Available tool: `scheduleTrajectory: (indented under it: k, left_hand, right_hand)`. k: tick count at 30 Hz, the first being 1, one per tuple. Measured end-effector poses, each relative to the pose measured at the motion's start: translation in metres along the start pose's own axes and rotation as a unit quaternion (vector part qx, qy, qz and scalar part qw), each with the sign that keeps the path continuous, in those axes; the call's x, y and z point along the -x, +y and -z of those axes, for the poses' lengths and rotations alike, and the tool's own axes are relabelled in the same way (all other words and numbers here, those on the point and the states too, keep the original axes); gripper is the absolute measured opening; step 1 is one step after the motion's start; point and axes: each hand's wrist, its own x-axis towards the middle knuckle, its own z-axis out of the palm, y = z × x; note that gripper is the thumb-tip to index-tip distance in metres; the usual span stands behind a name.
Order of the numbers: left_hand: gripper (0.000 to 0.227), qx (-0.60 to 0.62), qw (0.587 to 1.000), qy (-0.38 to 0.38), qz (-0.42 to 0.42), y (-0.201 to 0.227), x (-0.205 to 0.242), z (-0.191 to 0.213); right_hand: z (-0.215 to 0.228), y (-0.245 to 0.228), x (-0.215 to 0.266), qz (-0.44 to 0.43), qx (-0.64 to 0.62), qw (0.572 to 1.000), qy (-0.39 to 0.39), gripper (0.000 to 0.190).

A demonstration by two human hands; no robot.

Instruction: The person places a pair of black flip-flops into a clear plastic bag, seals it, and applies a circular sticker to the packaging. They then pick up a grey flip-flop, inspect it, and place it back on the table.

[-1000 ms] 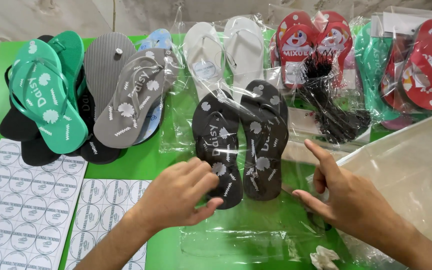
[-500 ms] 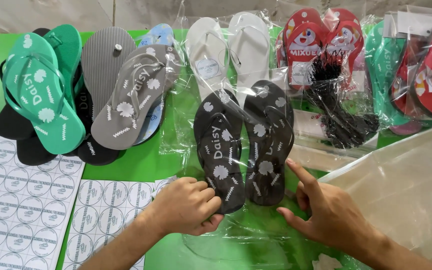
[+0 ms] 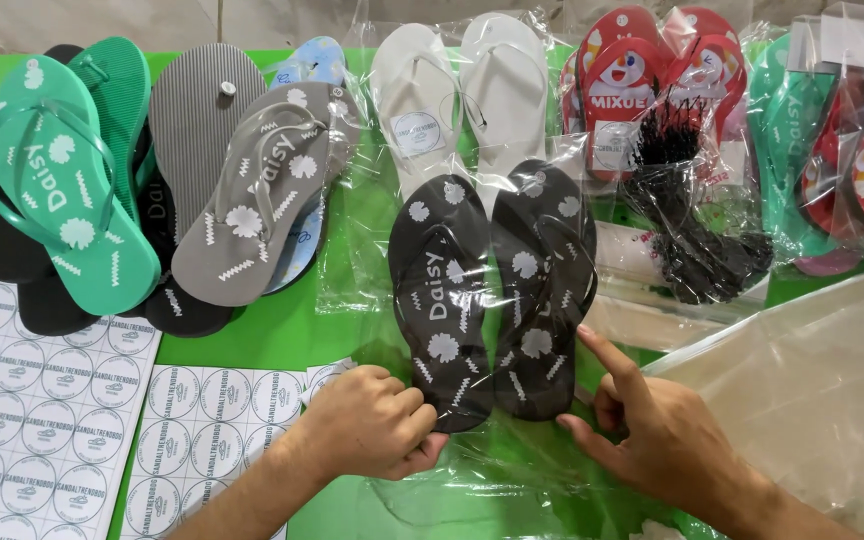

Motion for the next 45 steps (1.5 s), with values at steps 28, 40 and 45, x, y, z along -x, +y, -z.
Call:
scheduleTrajectory:
  k: [28, 40, 45]
  left_hand:
    - [0.043, 0.120, 0.988, -0.086, 0.039, -0.001, -0.010, 0.047]
    - [0.039, 0.131, 0.981, -0.125, 0.071, 0.017, -0.002, 0.087]
    - [0.037, 0.161, 0.972, -0.119, 0.120, 0.032, 0.015, 0.104]
  right_hand:
    - [0.037, -0.010, -0.005, 0.032, -0.054, 0.995, 0.073, 0.065]
    - [0.085, -0.009, 0.007, 0.106, -0.027, 0.994, 0.026, 0.029]
    - [0.085, -0.011, 0.020, 0.150, -0.009, 0.988, -0.026, 0.017]
